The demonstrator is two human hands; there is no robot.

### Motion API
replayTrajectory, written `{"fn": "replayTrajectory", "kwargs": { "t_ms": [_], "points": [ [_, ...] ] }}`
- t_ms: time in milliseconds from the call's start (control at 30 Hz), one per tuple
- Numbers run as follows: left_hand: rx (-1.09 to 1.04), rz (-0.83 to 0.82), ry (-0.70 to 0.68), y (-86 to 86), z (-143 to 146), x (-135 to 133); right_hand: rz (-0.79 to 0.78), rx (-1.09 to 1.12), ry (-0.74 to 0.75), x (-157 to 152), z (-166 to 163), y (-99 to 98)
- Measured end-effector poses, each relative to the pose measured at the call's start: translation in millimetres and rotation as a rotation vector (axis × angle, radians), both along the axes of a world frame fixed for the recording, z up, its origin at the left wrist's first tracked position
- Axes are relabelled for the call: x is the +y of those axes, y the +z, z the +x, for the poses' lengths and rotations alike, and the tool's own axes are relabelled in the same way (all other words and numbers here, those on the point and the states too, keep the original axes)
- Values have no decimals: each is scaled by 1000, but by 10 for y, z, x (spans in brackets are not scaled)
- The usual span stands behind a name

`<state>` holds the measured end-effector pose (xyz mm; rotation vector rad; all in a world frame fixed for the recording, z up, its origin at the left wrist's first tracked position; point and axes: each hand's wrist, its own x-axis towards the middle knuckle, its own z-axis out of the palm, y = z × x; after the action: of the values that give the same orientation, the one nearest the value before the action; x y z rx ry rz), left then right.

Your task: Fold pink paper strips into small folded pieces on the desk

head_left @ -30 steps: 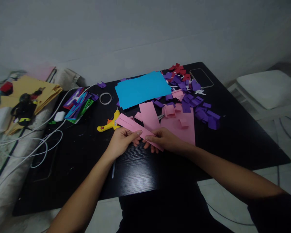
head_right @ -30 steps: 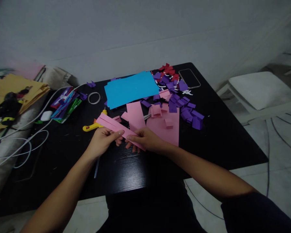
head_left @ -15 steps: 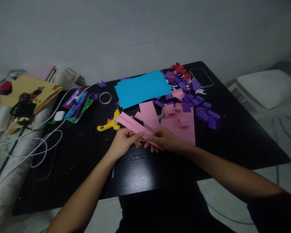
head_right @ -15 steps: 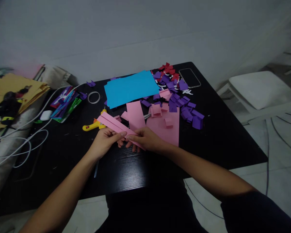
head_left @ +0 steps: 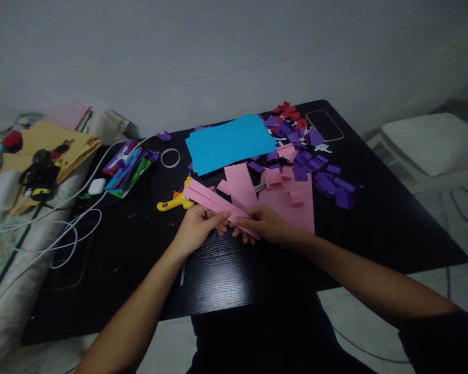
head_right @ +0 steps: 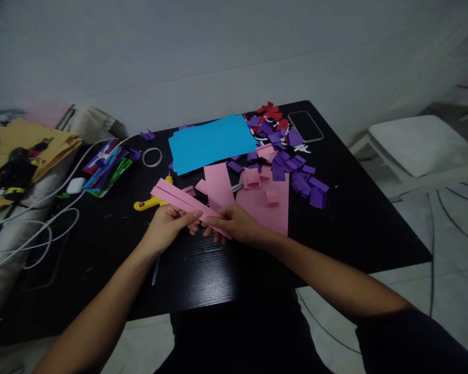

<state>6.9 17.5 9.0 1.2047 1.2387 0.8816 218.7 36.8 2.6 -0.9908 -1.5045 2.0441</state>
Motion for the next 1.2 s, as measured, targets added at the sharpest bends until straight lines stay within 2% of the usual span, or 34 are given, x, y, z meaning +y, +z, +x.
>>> {"fn": "replayTrajectory", "kwargs": {
  "t_ms": [500, 800, 1200],
  "points": [
    [12, 6, 76, -5, -32, 13, -23, 25, -4, -9, 3, 23],
    [-43, 0, 46, -44, 29, -37, -42, 39, -25, -16, -6, 18],
    [10, 79, 120, -53, -42, -7, -70, 47, 3, -8, 2, -5]
  ]
}}
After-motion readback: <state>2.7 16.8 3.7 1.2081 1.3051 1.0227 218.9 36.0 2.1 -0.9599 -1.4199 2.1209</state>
